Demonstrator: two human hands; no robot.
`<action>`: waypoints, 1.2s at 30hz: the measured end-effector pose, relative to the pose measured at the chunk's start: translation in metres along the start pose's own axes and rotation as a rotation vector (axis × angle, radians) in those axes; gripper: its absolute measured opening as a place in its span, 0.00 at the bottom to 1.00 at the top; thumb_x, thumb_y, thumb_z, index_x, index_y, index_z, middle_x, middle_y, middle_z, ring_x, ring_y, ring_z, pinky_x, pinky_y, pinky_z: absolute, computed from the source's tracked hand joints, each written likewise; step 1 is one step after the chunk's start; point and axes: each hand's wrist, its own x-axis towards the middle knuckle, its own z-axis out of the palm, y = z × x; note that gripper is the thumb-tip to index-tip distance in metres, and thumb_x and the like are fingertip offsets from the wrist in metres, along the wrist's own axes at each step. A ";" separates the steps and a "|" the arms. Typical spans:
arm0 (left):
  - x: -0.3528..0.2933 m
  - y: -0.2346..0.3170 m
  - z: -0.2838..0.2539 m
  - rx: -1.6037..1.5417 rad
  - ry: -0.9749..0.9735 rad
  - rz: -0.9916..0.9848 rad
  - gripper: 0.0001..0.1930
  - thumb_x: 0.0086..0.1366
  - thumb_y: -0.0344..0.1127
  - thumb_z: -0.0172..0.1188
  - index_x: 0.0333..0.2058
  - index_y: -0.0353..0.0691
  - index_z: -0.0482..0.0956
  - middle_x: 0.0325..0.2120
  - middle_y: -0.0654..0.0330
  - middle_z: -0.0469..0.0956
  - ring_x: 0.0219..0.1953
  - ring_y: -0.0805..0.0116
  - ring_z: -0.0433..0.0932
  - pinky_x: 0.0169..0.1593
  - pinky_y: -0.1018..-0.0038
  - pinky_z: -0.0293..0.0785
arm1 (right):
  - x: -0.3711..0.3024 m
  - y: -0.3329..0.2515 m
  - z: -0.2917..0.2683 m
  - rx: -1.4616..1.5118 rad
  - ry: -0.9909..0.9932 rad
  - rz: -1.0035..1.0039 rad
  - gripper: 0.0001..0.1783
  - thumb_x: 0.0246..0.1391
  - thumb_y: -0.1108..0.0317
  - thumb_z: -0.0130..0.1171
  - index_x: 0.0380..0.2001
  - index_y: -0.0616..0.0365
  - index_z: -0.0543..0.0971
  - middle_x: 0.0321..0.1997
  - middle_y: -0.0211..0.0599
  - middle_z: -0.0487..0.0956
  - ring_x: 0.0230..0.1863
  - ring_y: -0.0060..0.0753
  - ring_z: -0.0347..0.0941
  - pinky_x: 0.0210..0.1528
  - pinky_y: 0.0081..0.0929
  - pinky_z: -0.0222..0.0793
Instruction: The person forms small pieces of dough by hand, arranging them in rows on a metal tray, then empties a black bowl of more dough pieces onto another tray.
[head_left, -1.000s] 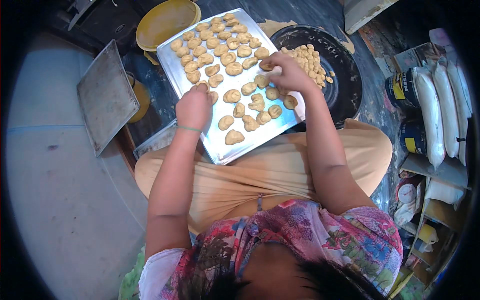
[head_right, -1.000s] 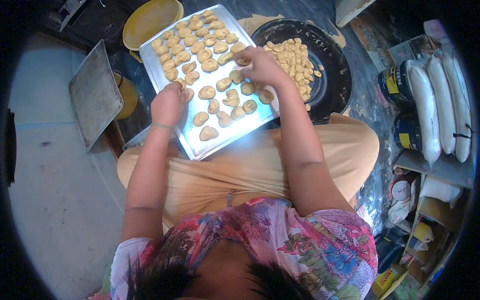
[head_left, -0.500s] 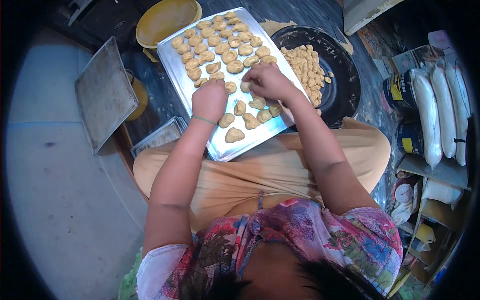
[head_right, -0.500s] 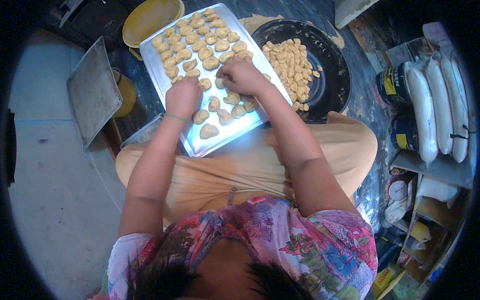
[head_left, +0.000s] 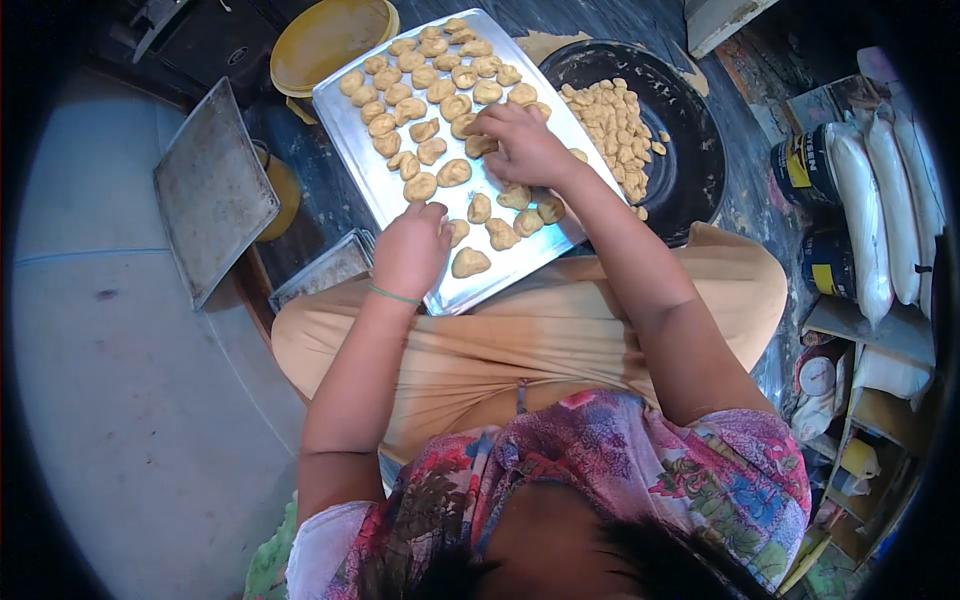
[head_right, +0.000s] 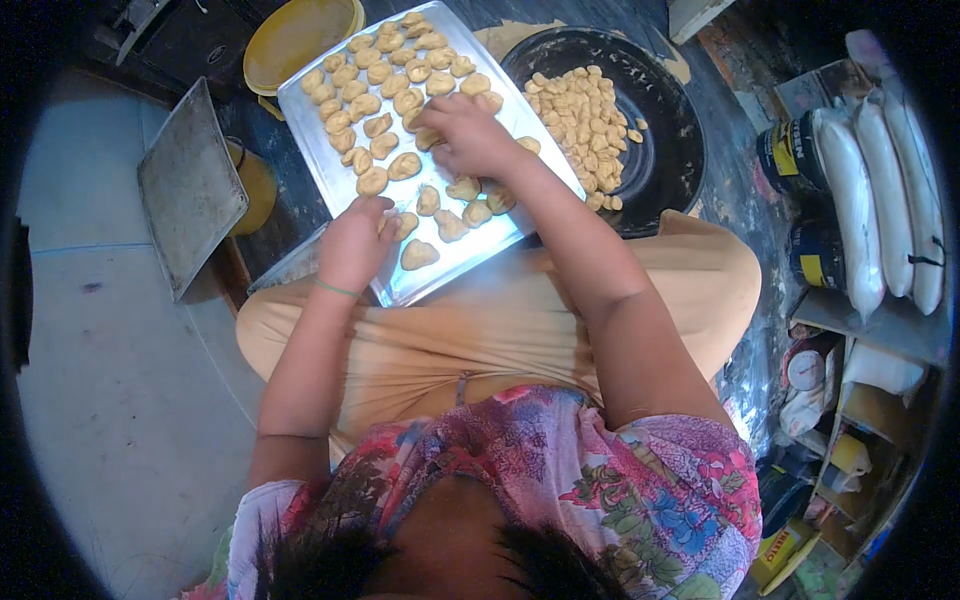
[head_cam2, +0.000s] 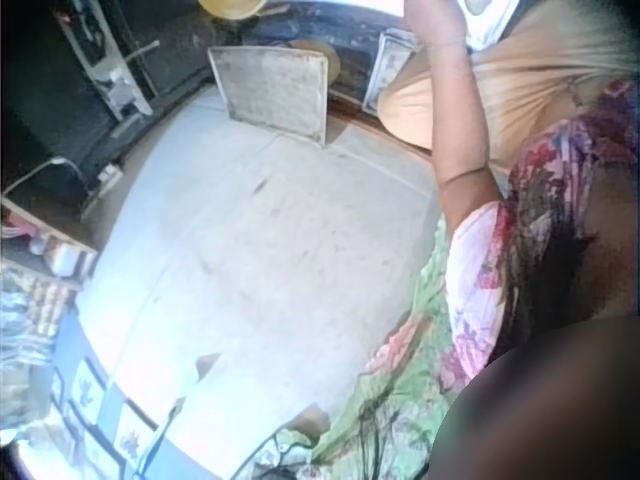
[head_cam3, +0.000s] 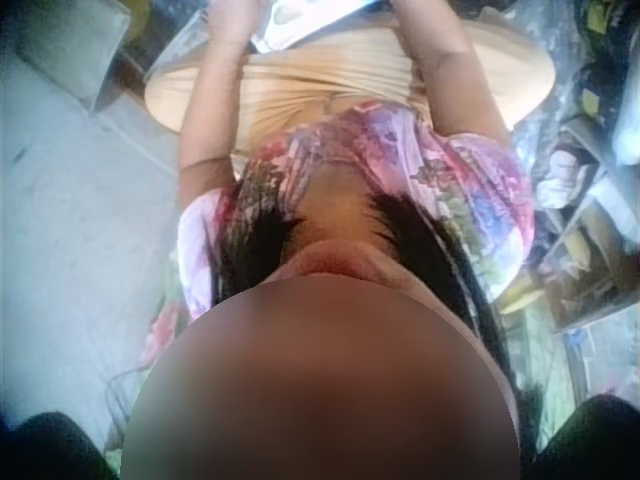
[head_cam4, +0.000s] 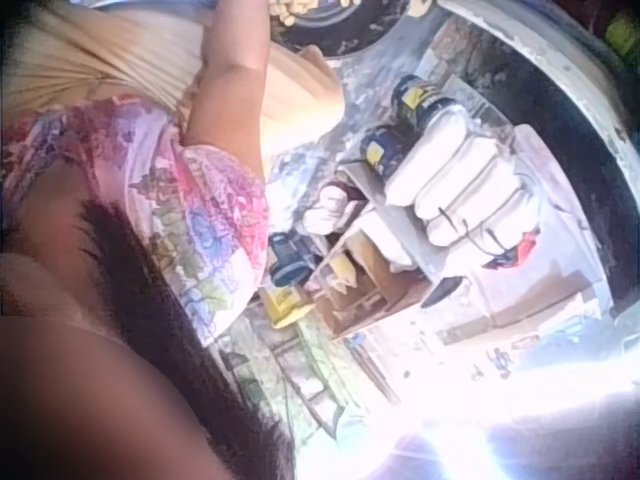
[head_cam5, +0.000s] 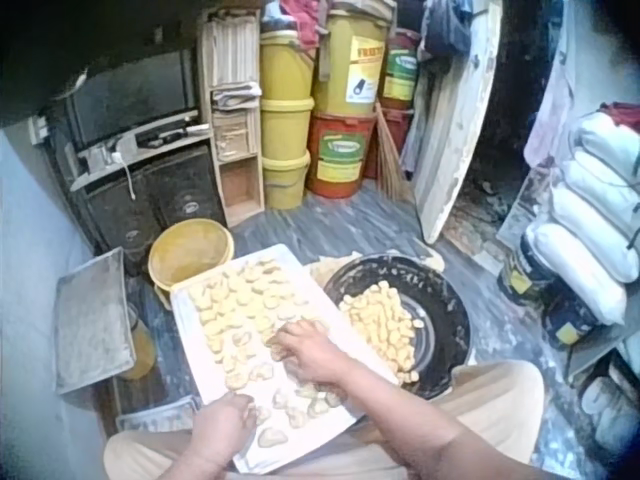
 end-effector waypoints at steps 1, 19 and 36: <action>-0.002 -0.001 0.002 0.001 -0.003 0.001 0.14 0.57 0.38 0.59 0.40 0.38 0.77 0.35 0.51 0.76 0.36 0.50 0.77 0.40 0.60 0.74 | 0.001 -0.006 -0.001 0.009 -0.100 -0.036 0.20 0.41 0.64 0.65 0.42 0.46 0.78 0.40 0.29 0.74 0.48 0.35 0.67 0.49 0.36 0.56; 0.013 -0.013 0.018 0.132 0.124 0.020 0.07 0.58 0.35 0.57 0.33 0.39 0.75 0.33 0.53 0.74 0.33 0.51 0.77 0.35 0.60 0.74 | -0.027 -0.035 0.007 0.142 -0.197 0.111 0.17 0.41 0.65 0.63 0.39 0.48 0.80 0.36 0.28 0.79 0.43 0.32 0.71 0.49 0.34 0.57; 0.036 -0.002 0.033 0.207 0.154 0.233 0.06 0.56 0.32 0.55 0.33 0.43 0.73 0.32 0.57 0.72 0.31 0.55 0.78 0.29 0.61 0.75 | -0.050 0.010 -0.036 0.125 -0.048 0.293 0.17 0.40 0.66 0.65 0.39 0.47 0.80 0.38 0.31 0.79 0.44 0.36 0.70 0.50 0.36 0.57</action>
